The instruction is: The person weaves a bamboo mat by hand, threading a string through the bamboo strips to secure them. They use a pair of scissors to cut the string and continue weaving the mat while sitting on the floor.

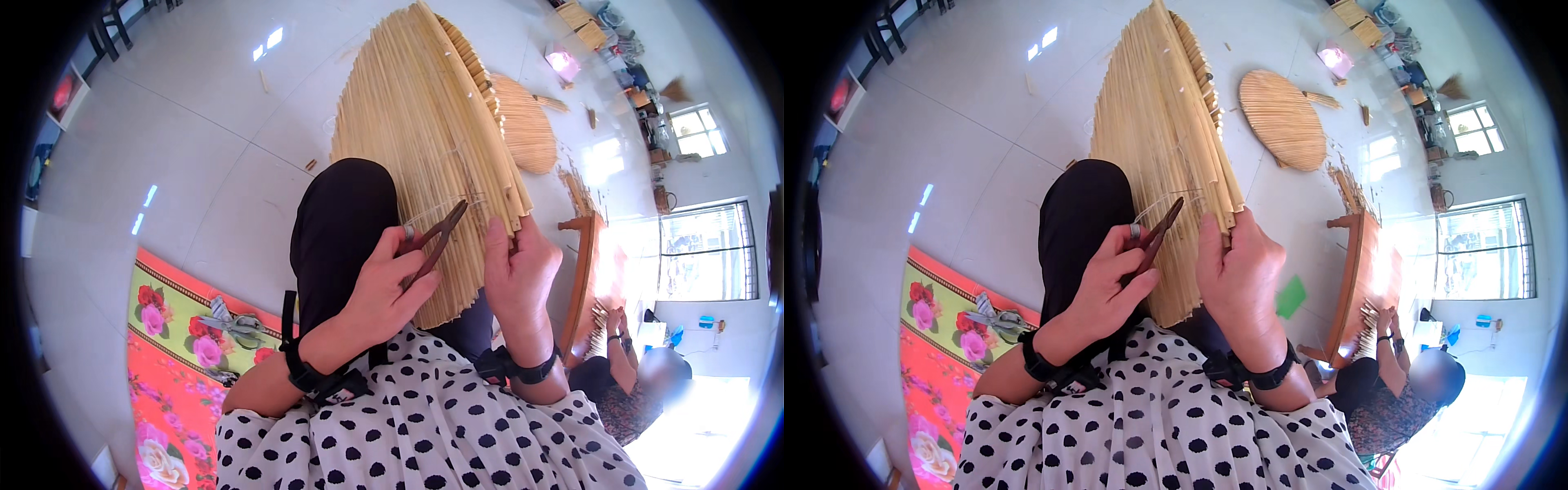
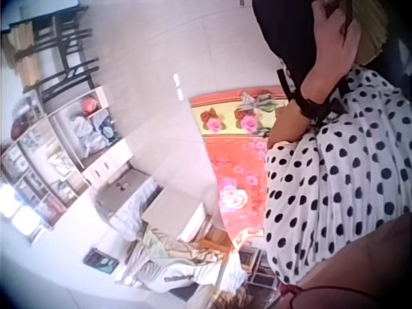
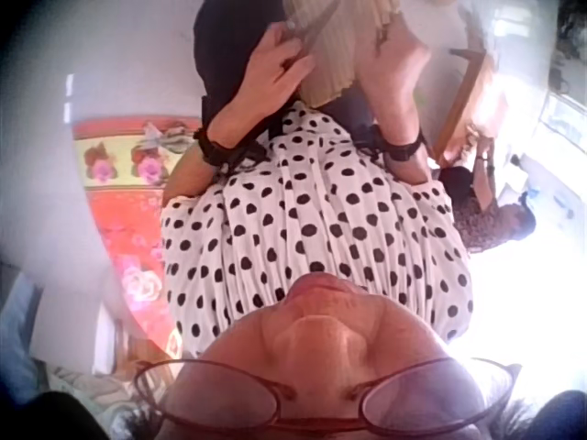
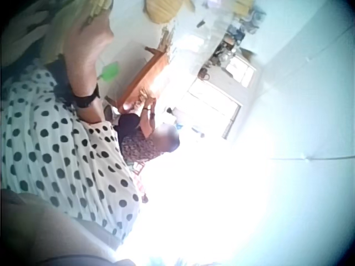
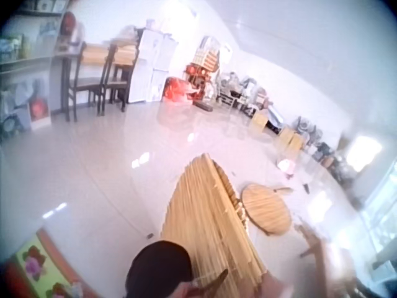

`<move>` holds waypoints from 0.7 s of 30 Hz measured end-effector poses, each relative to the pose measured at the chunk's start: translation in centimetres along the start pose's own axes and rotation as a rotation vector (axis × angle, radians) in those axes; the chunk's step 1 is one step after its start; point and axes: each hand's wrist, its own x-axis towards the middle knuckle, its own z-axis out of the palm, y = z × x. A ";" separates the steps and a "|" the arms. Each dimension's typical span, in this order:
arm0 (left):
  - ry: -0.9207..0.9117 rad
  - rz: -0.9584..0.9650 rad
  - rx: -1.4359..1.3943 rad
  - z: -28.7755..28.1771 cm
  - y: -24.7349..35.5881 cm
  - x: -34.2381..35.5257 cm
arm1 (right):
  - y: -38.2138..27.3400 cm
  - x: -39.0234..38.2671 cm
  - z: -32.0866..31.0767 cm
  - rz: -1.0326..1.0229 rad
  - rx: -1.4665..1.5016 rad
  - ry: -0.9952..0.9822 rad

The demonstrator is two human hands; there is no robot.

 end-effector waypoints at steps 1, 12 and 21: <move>0.024 -0.003 0.004 0.4 -0.1 0.2 | 0.0 0.0 0.0 0.004 -0.018 -0.005; 0.120 0.101 0.087 2.0 0.0 1.1 | -0.3 -0.3 0.0 -0.018 -0.053 -0.024; 0.104 0.066 0.090 2.5 0.4 1.5 | -0.2 -0.6 0.1 -0.002 -0.050 -0.018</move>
